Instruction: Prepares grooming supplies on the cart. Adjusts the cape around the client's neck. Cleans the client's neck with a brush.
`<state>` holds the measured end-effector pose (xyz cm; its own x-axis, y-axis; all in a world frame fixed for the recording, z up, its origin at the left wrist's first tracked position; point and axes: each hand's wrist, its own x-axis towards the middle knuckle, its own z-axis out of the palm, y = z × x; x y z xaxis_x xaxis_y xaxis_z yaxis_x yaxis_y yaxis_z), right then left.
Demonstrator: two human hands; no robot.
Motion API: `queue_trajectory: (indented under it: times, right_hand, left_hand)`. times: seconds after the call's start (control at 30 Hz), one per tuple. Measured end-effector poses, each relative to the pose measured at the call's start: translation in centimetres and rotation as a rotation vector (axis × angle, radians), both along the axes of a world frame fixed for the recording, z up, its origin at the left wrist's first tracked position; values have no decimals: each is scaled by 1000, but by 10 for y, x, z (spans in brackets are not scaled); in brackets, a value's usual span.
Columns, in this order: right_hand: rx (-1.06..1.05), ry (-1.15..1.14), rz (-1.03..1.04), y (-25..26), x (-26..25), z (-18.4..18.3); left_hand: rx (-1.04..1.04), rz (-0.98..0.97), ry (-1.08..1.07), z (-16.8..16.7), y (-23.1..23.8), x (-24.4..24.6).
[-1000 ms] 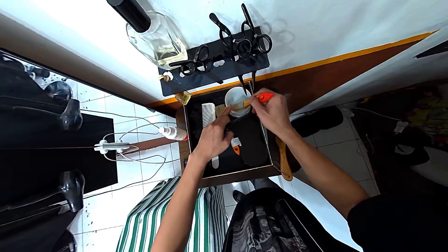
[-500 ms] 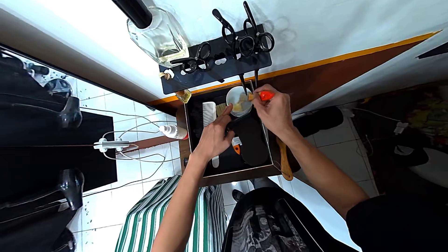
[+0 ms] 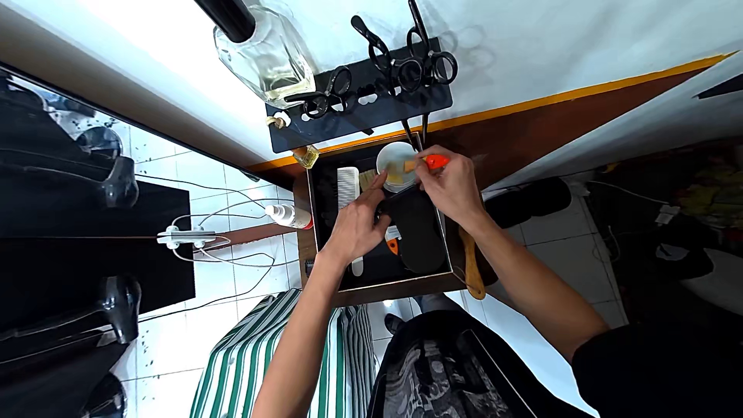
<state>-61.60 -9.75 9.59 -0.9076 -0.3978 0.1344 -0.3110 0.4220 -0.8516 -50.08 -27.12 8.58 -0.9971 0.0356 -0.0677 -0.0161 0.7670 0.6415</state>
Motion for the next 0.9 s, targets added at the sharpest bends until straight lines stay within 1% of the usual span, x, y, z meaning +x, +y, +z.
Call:
queue_trajectory:
  times: [0.07, 0.17, 0.27, 0.37, 0.4, 0.5, 0.6, 0.7, 0.8, 0.87, 0.9]
  right_hand:
    - [-11, -39, -14, -1, -1, -1]
    - [8, 30, -56, -4, 2, -5]
    - [-29, -76, -34, -4, 2, -9]
    - [-40, -29, -71, -4, 1, -6]
    - [-42, -24, -61, -4, 0, -6]
    - [-53, -109, -6, 0, -4, -3]
    - [-21, -45, -34, 0, -5, -2]
    - [-40, -94, 14, 1, -5, -6]
    - [-9, -41, -20, 0, -5, -5]
    - [19, -47, 28, 2, -4, -5]
    - [32, -66, 52, 5, -5, -4]
  left_hand:
    - [0, 6, -8, 0, 0, 0]
    - [-5, 2, 4, -3, -1, 0]
    - [8, 6, 12, -3, 0, -1]
    - [11, 17, 11, -4, 1, -1]
    - [12, 20, 8, -4, 1, 0]
    - [17, 24, -1, -3, 0, -1]
    - [17, 25, 10, -3, 0, 1]
    - [10, 29, 9, -2, 2, 0]
    - [12, 26, 1, 1, 2, 1]
    - [56, 81, 20, 4, 3, 7]
    - [130, 161, 25, 7, 6, 12]
